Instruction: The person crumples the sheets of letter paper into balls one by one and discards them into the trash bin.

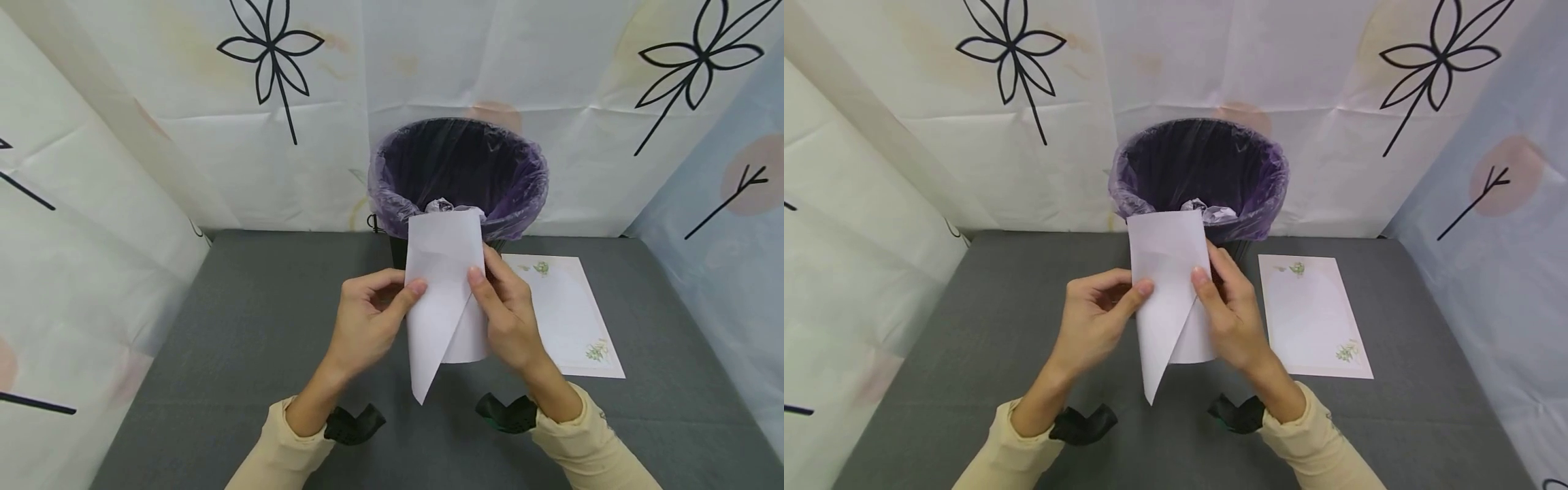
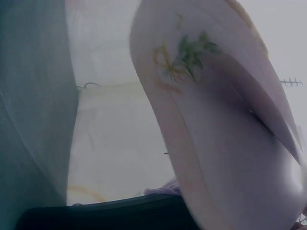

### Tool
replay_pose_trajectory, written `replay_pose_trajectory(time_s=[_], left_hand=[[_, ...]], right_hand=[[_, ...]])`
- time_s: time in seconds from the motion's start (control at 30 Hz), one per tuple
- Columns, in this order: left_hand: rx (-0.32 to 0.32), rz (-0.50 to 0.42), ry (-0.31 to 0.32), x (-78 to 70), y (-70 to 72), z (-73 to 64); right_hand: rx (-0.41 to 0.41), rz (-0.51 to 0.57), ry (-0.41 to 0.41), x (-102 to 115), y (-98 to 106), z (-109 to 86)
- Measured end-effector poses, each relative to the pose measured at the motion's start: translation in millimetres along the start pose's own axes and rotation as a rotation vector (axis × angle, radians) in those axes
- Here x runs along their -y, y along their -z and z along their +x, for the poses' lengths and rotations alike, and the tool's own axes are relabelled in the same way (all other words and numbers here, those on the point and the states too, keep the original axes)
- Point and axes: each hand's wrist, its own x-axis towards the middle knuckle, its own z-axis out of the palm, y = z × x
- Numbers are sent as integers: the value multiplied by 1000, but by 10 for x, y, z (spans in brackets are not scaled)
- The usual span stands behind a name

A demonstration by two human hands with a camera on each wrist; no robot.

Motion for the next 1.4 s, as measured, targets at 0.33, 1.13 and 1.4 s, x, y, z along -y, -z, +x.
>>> replay_pose_trajectory(time_s=[0.33,1.13,1.4], left_hand=[[71,-73,31,20,98,10],[43,-297,132,-22,219,31],[17,-331,138,-48,157,24]], right_hand=[[-34,113,-52,58,143,78],[563,556,101,-138,523,71],[553,626,103,-143,451,33]])
